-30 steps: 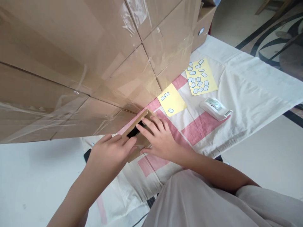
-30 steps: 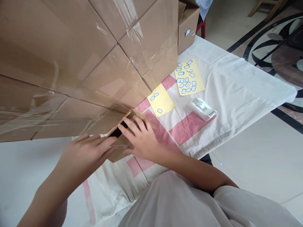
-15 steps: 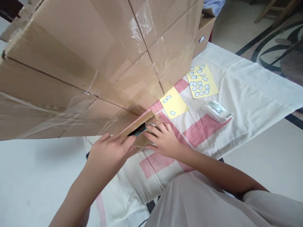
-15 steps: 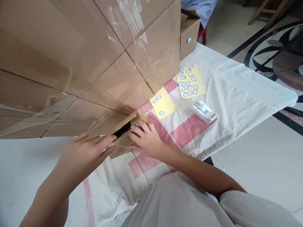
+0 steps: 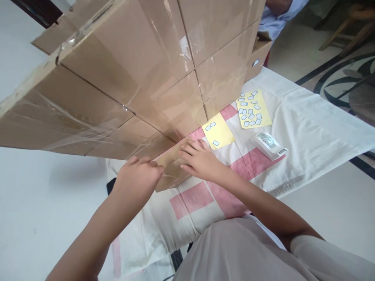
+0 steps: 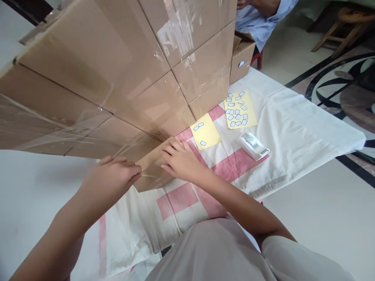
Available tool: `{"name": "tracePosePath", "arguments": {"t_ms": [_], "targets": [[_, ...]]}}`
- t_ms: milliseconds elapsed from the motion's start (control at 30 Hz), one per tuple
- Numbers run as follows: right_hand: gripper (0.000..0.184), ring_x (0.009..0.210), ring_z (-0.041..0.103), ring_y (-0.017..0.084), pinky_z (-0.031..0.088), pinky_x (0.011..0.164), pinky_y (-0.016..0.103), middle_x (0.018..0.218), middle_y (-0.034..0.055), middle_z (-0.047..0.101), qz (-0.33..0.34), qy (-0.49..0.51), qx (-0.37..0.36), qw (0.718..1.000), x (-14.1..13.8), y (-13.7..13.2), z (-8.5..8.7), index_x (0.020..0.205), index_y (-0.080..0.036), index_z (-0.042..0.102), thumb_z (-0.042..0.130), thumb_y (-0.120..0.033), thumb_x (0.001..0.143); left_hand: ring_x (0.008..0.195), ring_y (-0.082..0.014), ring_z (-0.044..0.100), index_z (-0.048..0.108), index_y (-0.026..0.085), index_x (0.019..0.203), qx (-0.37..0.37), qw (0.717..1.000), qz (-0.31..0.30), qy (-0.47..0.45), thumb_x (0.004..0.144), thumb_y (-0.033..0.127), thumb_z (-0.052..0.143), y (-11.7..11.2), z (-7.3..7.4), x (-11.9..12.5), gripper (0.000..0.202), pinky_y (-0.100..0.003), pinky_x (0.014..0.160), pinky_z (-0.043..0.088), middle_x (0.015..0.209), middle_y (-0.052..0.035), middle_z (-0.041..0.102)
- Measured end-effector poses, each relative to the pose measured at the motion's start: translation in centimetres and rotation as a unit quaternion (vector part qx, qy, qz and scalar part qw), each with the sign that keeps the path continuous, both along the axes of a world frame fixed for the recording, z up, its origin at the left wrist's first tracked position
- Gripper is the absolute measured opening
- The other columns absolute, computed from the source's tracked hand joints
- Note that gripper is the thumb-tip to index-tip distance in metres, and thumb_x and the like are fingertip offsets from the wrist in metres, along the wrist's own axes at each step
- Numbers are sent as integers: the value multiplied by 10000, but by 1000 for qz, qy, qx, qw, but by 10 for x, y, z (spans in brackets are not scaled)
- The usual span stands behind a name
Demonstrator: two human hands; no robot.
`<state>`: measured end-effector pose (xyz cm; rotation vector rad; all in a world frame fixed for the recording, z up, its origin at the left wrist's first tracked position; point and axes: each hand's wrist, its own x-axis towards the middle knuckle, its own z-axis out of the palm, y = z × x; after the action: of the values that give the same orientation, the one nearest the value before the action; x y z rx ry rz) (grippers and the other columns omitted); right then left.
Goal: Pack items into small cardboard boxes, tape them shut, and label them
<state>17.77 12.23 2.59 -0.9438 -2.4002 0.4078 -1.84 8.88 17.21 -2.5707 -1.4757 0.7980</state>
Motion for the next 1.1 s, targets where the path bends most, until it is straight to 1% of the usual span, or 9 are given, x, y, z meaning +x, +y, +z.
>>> {"name": "tracePosePath", "arguments": {"t_ms": [67,133,233,333,467,600,767,900,1100], "targets": [[438,1489,361,351,386,1123,539,1512,145,558,2,-16,-20,1000,-1,-2,-5,1436,-172,580,519,-360,1044,827,-272,638,618,213,632,2,1000,-3,-12,843,45,532,2,-1,2,283,-375,687,334,771,-56,728],[446,1538,310,334,383,1156,516,1589,122,493,3,-23,-22,999,0,-4,-8,1468,-180,558,483,-349,1061,868,-273,632,629,211,638,-14,1000,13,-7,837,29,516,6,-3,4,292,-374,694,325,823,-59,742],[467,1562,285,330,370,1187,528,1634,111,443,2,-30,-25,999,2,-7,-10,1497,-185,537,466,-356,1068,716,-227,596,613,208,663,-42,998,41,20,829,13,482,15,-5,6,288,-367,698,315,700,-46,694],[478,1565,283,337,388,1180,543,1636,114,440,4,-34,-31,999,1,-5,-9,1503,-192,537,474,-372,1065,558,-170,491,586,213,681,-39,998,48,19,812,6,457,25,-5,5,277,-354,700,315,591,-10,616],[485,1569,272,348,403,1168,554,1639,119,433,3,-31,-26,999,0,-3,-10,1506,-189,534,475,-378,1063,502,-139,396,560,215,674,-40,998,48,-2,795,37,446,37,-9,-1,244,-343,691,313,548,11,570],[488,1561,285,351,418,1151,555,1641,120,431,4,-31,-22,999,0,-3,-12,1500,-173,538,472,-379,1063,567,-156,472,581,219,658,-74,993,70,-55,851,148,438,50,-17,-8,251,-347,661,294,635,-22,636],[493,1556,288,342,450,1113,550,1643,110,431,2,-28,-17,999,2,-4,-13,1494,-162,534,468,-393,1063,701,-183,575,646,253,865,-100,982,113,-110,889,245,446,61,-24,-8,202,-328,608,256,806,-23,711],[476,1555,289,332,445,1113,545,1633,111,447,2,-19,-13,1000,3,-5,-13,1479,-175,544,488,-385,1056,726,-182,579,660,255,816,-129,972,140,-140,877,296,486,72,-30,-12,189,-317,613,274,793,-9,711],[496,1546,307,340,412,1155,541,1626,129,452,13,-10,-24,1000,5,-3,-12,1472,-161,552,549,-384,1029,744,-178,645,715,213,831,-263,919,197,-218,802,418,617,100,-46,-32,229,-275,659,425,811,-8,753]]}}
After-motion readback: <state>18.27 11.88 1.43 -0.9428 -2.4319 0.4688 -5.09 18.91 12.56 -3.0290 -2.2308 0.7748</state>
